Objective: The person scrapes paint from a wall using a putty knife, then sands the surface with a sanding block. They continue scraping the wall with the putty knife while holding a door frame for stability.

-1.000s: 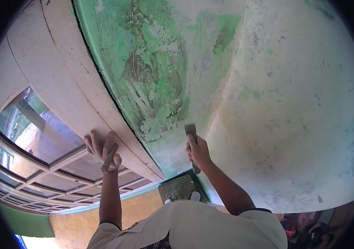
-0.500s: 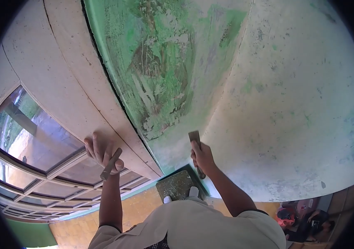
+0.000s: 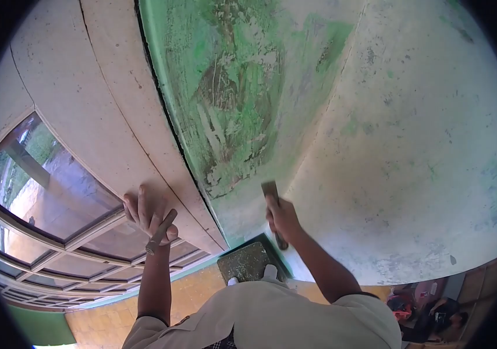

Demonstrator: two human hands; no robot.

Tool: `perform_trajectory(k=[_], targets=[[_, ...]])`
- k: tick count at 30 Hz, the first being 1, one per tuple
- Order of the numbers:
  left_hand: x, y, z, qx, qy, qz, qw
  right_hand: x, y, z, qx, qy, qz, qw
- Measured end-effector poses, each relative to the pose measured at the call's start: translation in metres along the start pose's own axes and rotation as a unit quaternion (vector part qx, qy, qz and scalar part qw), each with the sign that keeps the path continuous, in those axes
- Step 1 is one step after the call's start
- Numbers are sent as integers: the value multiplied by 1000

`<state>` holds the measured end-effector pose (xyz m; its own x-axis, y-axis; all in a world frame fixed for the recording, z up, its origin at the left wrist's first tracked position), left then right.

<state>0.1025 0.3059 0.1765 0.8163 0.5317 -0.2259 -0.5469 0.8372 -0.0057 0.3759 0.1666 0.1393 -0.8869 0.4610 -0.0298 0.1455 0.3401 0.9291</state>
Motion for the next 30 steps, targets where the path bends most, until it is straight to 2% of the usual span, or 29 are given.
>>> perform_trajectory(k=[1, 3, 4, 5, 7, 9, 12, 15, 16, 17, 20, 22, 27, 29, 30], targets=[[1, 0, 1, 3, -3, 1, 1000, 5, 28, 9, -72, -31, -51, 996], [1, -1, 0, 5, -5, 2, 1000, 13, 93, 19, -160, -34, -13, 986], [1, 0, 0, 5, -4, 3, 1000, 20, 129, 1, -182, -37, 20, 982], [0, 1, -1, 6, 0, 3, 1000, 21, 136, -5, -181, -35, 20, 983], [-1, -1, -4, -7, 4, 0, 1000, 20, 136, -14, -187, -4, 17, 982], [1, 3, -3, -16, -7, -4, 1000, 11, 86, -12, -120, -3, -25, 992], [0, 2, -6, -7, 8, 2, 1000, 4, 4, -14, 19, -17, 14, 1000], [0, 1, -2, 6, 2, 8, 1000, 3, -8, -2, 51, -19, 24, 998], [0, 1, -2, -3, 5, 7, 1000, 4, 13, 7, 4, -21, -17, 1000], [-2, 0, -4, -4, 8, 5, 1000, 6, 36, 20, -13, -6, 18, 1000], [3, 4, -1, -2, 3, 13, 1000, 3, 41, 21, -32, 12, 1, 999], [1, 1, -3, 2, 0, 10, 1000, 0, 38, 9, -45, -11, 33, 998], [1, 2, -2, 20, -4, 11, 1000, -5, -15, 0, 26, -11, 14, 1000], [1, 1, -2, 23, -9, 9, 1000, -3, 12, 19, -42, -45, -70, 996], [0, 2, -2, 22, -2, 6, 1000, 3, 43, 28, -93, -36, -35, 994]])
Point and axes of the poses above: each hand's wrist, its own z-axis towards the middle knuckle, its own x-axis out of the palm, y = z × x, the point moved 2 cm from there along z, towards the middle knuckle, and after that the axes turned 7 degrees about -z, right-handed, at the moved point
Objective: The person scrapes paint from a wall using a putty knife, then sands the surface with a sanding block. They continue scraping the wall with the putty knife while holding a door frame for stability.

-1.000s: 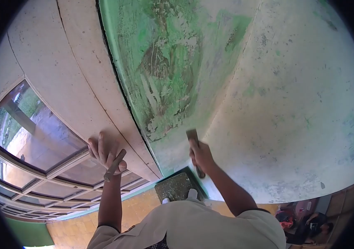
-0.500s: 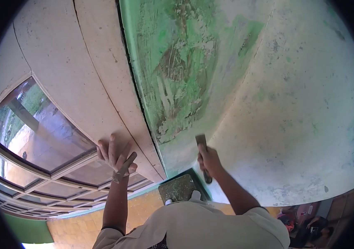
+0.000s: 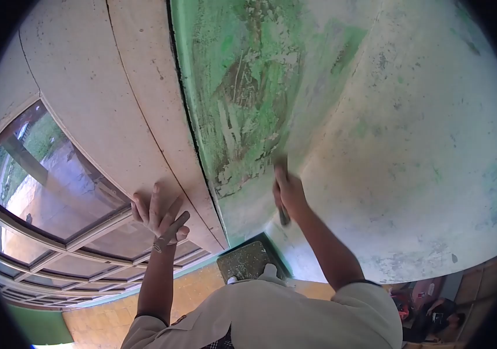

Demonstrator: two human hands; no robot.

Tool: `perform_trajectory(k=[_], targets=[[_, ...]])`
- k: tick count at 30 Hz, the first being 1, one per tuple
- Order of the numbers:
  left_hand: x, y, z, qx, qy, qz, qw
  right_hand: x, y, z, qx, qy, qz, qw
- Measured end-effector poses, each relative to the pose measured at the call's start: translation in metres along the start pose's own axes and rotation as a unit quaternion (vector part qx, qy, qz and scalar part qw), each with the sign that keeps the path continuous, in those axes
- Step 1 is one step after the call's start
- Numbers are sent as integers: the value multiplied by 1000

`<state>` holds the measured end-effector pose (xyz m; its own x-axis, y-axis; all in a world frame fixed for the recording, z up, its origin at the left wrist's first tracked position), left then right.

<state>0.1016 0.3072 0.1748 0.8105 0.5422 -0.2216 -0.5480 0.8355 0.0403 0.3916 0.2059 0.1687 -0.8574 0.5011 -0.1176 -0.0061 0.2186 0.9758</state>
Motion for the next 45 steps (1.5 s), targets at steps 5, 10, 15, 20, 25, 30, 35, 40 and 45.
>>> perform_trajectory(k=[5, 10, 15, 20, 25, 30, 35, 40, 45], targets=[[-1, -1, -1, 1, 6, 1, 1000, 14, 83, -19, -101, -9, 72, 992], [-1, -1, 1, 1, 6, 2, 1000, 10, -57, -55, 122, 28, 30, 992], [-1, -1, 1, 2, 9, -4, 1000, 5, -18, -15, 104, -39, 2, 994], [-2, -1, 0, 13, 15, 5, 1000, -16, 133, -20, -163, -82, 115, 976], [0, 0, 1, 13, 3, 1, 1000, -24, 71, -36, -85, -55, 50, 994], [-2, 0, 0, 10, 14, 7, 1000, 3, -94, -59, 169, 13, 62, 984], [-1, -1, -2, 11, 22, 6, 1000, 4, 45, 2, -47, 4, 52, 998], [0, 0, -6, -16, 23, -11, 1000, -3, 150, -44, -157, -42, 79, 984], [1, -1, -4, -21, 6, -22, 1000, -11, 0, -61, 101, -34, 61, 992]])
Point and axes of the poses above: each hand's wrist, its own z-axis towards the middle knuckle, its own x-axis out of the palm, y = z × x, the point moved 2 cm from there along z, towards the middle knuckle, and after that the axes turned 7 degrees about -z, right-handed, at the moved point
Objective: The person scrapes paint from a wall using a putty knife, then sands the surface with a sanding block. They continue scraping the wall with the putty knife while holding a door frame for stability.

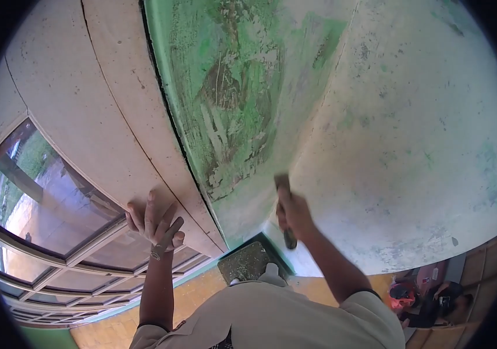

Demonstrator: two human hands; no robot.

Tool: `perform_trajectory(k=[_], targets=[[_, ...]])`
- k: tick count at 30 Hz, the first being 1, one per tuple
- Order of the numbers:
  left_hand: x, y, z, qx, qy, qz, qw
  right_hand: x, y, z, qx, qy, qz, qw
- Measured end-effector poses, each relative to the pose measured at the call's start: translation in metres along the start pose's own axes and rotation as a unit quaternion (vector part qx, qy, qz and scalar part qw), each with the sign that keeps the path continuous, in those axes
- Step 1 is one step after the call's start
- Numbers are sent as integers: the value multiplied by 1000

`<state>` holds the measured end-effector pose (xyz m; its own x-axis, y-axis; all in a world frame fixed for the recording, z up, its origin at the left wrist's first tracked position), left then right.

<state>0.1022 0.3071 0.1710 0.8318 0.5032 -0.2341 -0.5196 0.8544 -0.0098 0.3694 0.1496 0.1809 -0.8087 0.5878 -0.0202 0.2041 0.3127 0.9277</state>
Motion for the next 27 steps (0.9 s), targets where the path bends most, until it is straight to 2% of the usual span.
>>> perform_trajectory(k=[2, 5, 7, 9, 11, 14, 17, 20, 22, 25, 26, 27], targets=[[-1, 0, 2, 9, 9, 5, 1000, -5, -64, 0, 86, 17, 19, 996], [-1, 0, 2, 12, -2, 4, 1000, 2, -69, 13, 94, -3, -3, 996], [-1, 1, 1, 14, 1, 3, 1000, 14, -17, 36, -63, -2, -55, 997], [0, 1, 2, 14, 0, 3, 1000, 31, 56, 44, -127, 6, 1, 992], [0, 1, 2, 22, -6, 7, 1000, 32, 108, 17, -183, 6, 19, 983], [-2, 0, 3, 8, 8, 1, 1000, 27, 111, -2, -206, 2, 27, 978], [-1, 0, 3, 7, 5, -4, 1000, 11, 36, 1, -56, 12, 14, 998], [-1, 0, 4, 10, 2, -8, 1000, 1, -56, 4, 76, 4, 24, 997], [0, 0, 4, 18, -6, -2, 1000, -2, -74, 7, 90, 8, 6, 996], [-1, 0, 3, 20, -3, 7, 1000, 10, -5, 37, -36, -20, -70, 997], [-2, -1, 3, 15, 5, 10, 1000, 16, 22, 42, -32, 4, -33, 999], [-3, 1, 3, 18, 6, 9, 1000, 13, 23, 39, -43, 11, -47, 998]])
Point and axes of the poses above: each hand's wrist, its own z-axis towards the middle knuckle, its own x-axis out of the palm, y = z × x, the point moved 2 cm from there along z, towards the middle knuckle, and after that the axes turned 7 degrees about -z, right-handed, at the moved point
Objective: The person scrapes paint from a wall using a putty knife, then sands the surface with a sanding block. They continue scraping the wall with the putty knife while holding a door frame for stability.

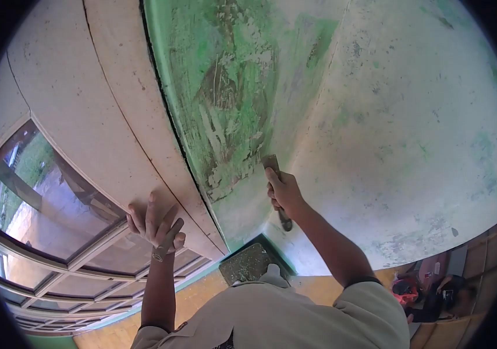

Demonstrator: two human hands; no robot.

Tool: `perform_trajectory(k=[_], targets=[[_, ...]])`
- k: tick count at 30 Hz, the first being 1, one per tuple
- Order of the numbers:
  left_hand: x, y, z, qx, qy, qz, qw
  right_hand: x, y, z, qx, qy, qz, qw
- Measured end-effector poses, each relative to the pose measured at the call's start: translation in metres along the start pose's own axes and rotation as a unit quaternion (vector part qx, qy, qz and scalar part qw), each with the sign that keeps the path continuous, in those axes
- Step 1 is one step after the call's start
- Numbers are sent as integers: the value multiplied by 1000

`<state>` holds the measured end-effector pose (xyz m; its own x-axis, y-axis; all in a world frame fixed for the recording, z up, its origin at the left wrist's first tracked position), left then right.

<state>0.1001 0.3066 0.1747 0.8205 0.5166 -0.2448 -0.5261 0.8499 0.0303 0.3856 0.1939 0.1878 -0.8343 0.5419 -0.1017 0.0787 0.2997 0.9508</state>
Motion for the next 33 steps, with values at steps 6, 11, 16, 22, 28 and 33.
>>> perform_trajectory(k=[6, 11, 16, 22, 28, 33], targets=[[2, 0, 0, 3, -14, -23, 1000, -15, 10, -16, -46, -6, 48, 998], [2, -2, 1, 1, -10, -12, 1000, -8, -98, -36, 84, 16, 48, 995], [1, -3, 2, 0, -5, -15, 1000, 10, 2, 11, -70, -15, 3, 997], [2, -3, 3, -3, 0, -9, 1000, 2, 75, -20, -145, -5, 46, 988], [3, -1, -1, -12, -24, -11, 1000, -7, -75, -35, 98, -17, 72, 992], [3, -1, -2, 4, -7, 3, 1000, 0, -17, 5, -13, -26, -5, 1000]])
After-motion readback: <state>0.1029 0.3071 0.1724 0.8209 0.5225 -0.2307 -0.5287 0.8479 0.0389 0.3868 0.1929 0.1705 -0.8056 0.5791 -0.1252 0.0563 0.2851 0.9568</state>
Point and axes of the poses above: each hand's wrist, its own z-axis towards the middle knuckle, its own x-axis out of the palm, y = z × x, the point moved 2 cm from there along z, towards the middle knuckle, and after that the axes turned 7 degrees about -z, right-handed, at the moved point
